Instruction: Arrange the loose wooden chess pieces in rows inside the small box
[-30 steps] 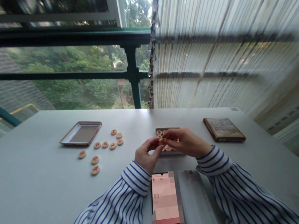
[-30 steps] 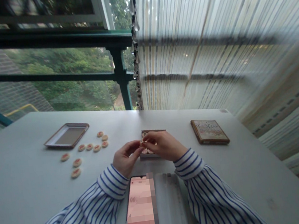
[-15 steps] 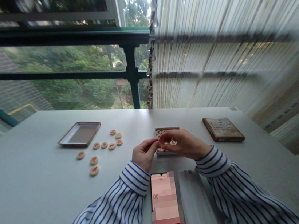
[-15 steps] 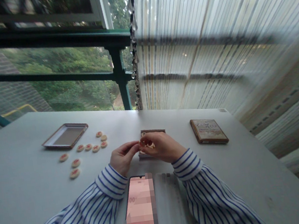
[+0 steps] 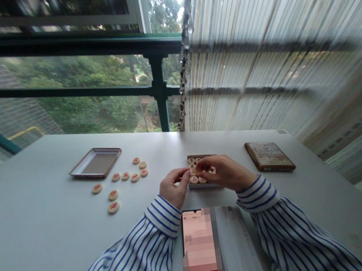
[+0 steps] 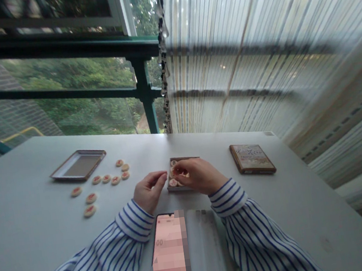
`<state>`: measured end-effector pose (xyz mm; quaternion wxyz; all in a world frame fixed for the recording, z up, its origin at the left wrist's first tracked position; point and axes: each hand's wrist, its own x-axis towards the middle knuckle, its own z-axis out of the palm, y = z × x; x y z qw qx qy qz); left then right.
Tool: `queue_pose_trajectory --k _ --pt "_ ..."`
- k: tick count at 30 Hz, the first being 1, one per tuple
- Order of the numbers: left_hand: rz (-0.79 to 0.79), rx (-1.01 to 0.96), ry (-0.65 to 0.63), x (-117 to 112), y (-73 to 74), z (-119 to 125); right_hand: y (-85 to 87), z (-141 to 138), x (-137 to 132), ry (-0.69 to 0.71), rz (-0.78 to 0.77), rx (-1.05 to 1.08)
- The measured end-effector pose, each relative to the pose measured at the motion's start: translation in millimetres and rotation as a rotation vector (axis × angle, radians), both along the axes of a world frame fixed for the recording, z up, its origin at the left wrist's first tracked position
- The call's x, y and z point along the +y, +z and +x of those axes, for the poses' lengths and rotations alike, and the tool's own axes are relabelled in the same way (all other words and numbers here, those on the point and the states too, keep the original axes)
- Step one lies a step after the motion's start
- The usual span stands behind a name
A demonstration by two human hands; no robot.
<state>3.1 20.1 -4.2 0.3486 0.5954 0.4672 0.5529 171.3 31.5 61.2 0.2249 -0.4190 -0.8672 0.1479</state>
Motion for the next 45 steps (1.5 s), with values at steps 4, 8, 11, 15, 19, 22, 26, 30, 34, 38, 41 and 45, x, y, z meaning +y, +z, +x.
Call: queue_pose_trajectory --k 4,8,11,15,19,22,26,30,34,38,41,45 --pt "-0.007 0.129 0.065 -0.3 0.4 -1.1 3.3 6.2 0.6 -0.055 0.006 -0.058" --pt "-0.015 0.211 0.056 1.6 -3.6 -2.0 4.4 13.2 3.2 -0.115 -0.020 -0.122" --pt "-0.011 0.280 0.033 2.6 -6.2 -2.4 4.1 17.7 5.6 -0.154 -0.037 -0.163" --pt "-0.003 0.338 -0.003 2.4 -8.0 -2.4 3.1 22.5 8.1 -0.194 -0.052 -0.238" --pt "-0.004 0.363 -0.022 1.9 -8.9 -2.5 1.2 25.4 10.0 -0.213 -0.054 -0.329" --pt "0.007 0.370 -0.018 1.9 -9.1 -2.7 -0.1 26.1 10.9 -0.231 -0.060 -0.386" --pt "0.024 0.372 -0.010 1.7 -8.0 -2.6 -1.7 26.4 11.9 -0.226 -0.048 -0.432" --pt "0.026 0.371 -0.011 1.2 -6.6 -2.3 -3.4 26.9 12.8 -0.210 -0.025 -0.461" --pt "0.044 0.379 -0.008 0.9 -6.5 -2.7 -4.6 27.5 13.6 -0.200 -0.011 -0.484" --pt "0.036 0.384 -0.011 1.0 -6.7 -3.1 -5.1 27.6 14.3 -0.196 -0.008 -0.494" --pt "0.032 0.376 -0.021 1.2 -6.5 -3.0 -5.1 27.2 14.4 -0.195 -0.008 -0.502" --pt "0.055 0.385 -0.016 1.3 -6.5 -2.7 -5.5 26.9 14.7 -0.199 -0.022 -0.519"
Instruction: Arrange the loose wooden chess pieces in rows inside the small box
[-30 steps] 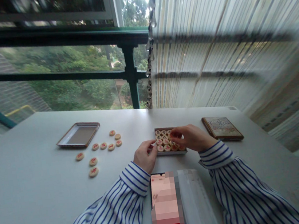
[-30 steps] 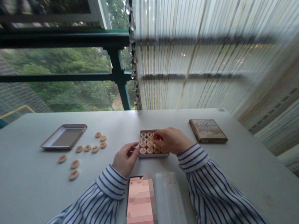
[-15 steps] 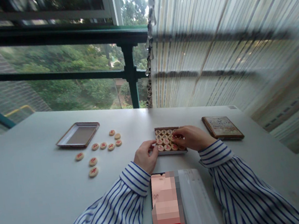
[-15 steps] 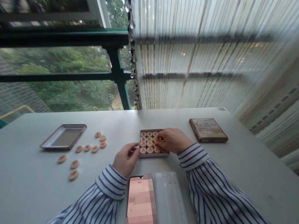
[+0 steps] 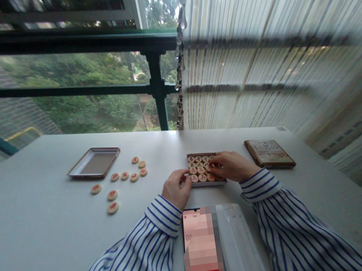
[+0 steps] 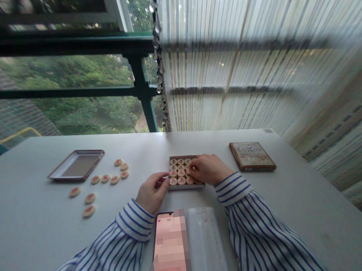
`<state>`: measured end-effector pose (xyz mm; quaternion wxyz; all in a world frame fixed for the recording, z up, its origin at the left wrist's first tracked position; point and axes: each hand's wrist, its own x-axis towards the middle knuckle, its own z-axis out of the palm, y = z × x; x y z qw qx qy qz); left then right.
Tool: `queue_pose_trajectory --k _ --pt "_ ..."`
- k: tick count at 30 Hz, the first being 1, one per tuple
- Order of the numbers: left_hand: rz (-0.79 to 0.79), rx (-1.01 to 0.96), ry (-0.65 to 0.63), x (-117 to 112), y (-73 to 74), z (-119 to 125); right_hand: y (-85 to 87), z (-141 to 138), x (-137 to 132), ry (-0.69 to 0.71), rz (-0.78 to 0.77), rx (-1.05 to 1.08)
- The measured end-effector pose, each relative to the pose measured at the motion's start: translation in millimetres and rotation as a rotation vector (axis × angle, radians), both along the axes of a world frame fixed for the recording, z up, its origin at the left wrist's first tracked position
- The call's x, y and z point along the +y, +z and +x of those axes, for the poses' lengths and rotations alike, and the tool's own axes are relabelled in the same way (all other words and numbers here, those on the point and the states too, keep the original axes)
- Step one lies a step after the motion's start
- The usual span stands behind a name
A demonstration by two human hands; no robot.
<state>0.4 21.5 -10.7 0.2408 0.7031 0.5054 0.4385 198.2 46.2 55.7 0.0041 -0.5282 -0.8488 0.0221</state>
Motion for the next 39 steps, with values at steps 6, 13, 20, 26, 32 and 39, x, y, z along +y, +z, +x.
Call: queue_pose_trajectory --k 6,13,20,26,32,39 --pt "-0.002 -0.012 -0.006 0.4 -1.0 -0.1 0.1 1.0 0.6 0.013 -0.008 -0.002" --pt "-0.028 -0.016 -0.012 -0.3 0.6 0.0 0.7 2.3 0.5 0.019 -0.007 0.010" --pt "-0.042 0.005 -0.011 -0.9 1.6 0.6 -1.2 1.4 1.4 0.025 -0.017 0.013" --pt "-0.031 0.007 -0.014 -1.3 0.7 -0.6 -0.7 0.6 1.2 0.032 -0.023 0.014" --pt "-0.019 0.016 -0.021 -0.6 0.4 0.0 0.6 -0.7 0.7 0.027 -0.023 -0.004" --pt "-0.012 0.021 -0.014 -1.0 1.3 0.1 -0.7 0.3 1.5 0.037 -0.024 -0.010"
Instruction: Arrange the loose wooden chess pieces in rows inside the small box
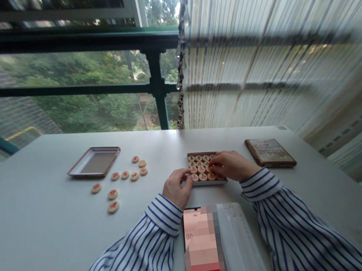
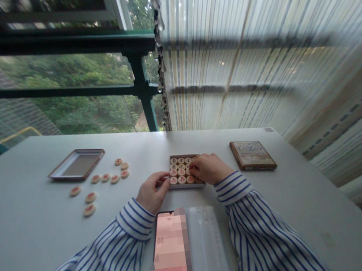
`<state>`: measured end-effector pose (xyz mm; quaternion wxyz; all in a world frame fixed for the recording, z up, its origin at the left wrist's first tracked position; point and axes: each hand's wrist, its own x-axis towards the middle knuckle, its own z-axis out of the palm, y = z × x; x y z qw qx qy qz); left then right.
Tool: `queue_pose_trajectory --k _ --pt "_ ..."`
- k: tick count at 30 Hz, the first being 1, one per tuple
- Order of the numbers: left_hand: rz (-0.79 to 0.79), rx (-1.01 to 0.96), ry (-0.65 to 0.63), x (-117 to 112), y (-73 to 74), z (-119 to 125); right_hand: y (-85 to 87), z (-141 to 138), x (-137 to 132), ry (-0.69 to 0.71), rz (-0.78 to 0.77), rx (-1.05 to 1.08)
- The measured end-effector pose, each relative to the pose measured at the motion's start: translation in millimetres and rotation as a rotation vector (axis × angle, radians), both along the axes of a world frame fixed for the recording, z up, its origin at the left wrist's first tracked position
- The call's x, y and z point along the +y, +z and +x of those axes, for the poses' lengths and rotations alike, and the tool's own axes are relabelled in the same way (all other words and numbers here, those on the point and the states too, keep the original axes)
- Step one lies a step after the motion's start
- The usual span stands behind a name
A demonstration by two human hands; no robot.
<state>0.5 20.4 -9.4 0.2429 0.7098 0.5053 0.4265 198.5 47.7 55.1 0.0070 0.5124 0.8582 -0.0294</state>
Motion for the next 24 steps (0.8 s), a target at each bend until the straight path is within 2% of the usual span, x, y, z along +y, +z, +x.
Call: queue_pose_trajectory --k 24 --pt "0.013 0.022 -0.004 -0.1 -0.4 -0.9 -0.6 0.3 0.5 -0.004 -0.003 -0.009"
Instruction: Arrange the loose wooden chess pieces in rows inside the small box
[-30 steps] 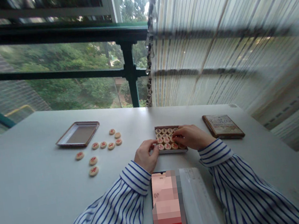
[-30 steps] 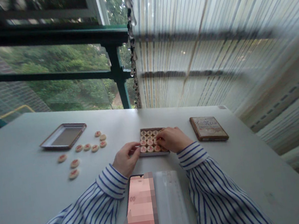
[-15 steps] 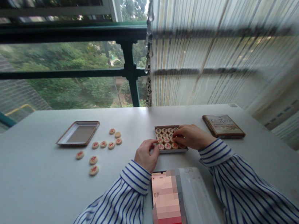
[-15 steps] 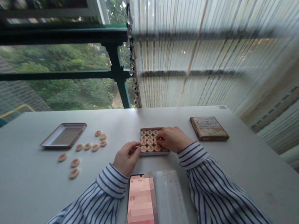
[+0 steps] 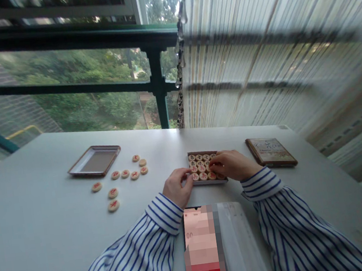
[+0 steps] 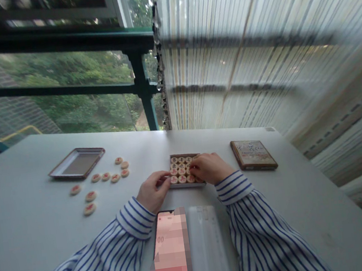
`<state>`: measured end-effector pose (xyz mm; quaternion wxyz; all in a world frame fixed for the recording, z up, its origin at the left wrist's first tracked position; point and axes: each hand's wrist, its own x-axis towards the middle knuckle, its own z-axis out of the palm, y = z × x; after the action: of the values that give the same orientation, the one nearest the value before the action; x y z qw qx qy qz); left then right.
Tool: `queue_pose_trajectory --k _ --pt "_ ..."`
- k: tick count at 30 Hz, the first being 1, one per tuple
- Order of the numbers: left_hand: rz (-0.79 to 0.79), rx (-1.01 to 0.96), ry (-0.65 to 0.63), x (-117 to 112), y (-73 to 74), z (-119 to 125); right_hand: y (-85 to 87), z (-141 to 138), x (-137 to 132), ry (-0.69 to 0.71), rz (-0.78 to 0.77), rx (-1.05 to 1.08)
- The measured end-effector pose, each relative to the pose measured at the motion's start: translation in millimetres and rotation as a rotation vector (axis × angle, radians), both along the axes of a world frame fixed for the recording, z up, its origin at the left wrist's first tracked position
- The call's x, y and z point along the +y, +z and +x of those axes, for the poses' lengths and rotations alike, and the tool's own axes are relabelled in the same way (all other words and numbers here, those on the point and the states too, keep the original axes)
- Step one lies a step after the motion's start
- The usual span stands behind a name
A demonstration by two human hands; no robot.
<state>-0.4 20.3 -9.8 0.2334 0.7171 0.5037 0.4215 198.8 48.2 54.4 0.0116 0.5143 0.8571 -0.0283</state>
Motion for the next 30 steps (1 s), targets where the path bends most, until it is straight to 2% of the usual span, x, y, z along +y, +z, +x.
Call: queue_pose_trajectory --k 14,20,22,30 --pt "-0.011 -0.017 -0.012 0.4 0.6 0.4 7.3 4.8 -0.5 -0.088 0.035 -0.038" --pt "0.005 -0.031 -0.021 -1.0 0.2 0.7 5.8 11.9 1.6 -0.324 0.055 -0.005" --pt "0.016 -0.028 -0.031 -0.8 -0.5 0.8 2.3 13.7 3.7 -0.360 0.029 -0.015" --pt "0.037 0.046 -0.054 1.0 -4.8 1.7 -6.2 10.7 7.6 -0.317 -0.087 -0.050"
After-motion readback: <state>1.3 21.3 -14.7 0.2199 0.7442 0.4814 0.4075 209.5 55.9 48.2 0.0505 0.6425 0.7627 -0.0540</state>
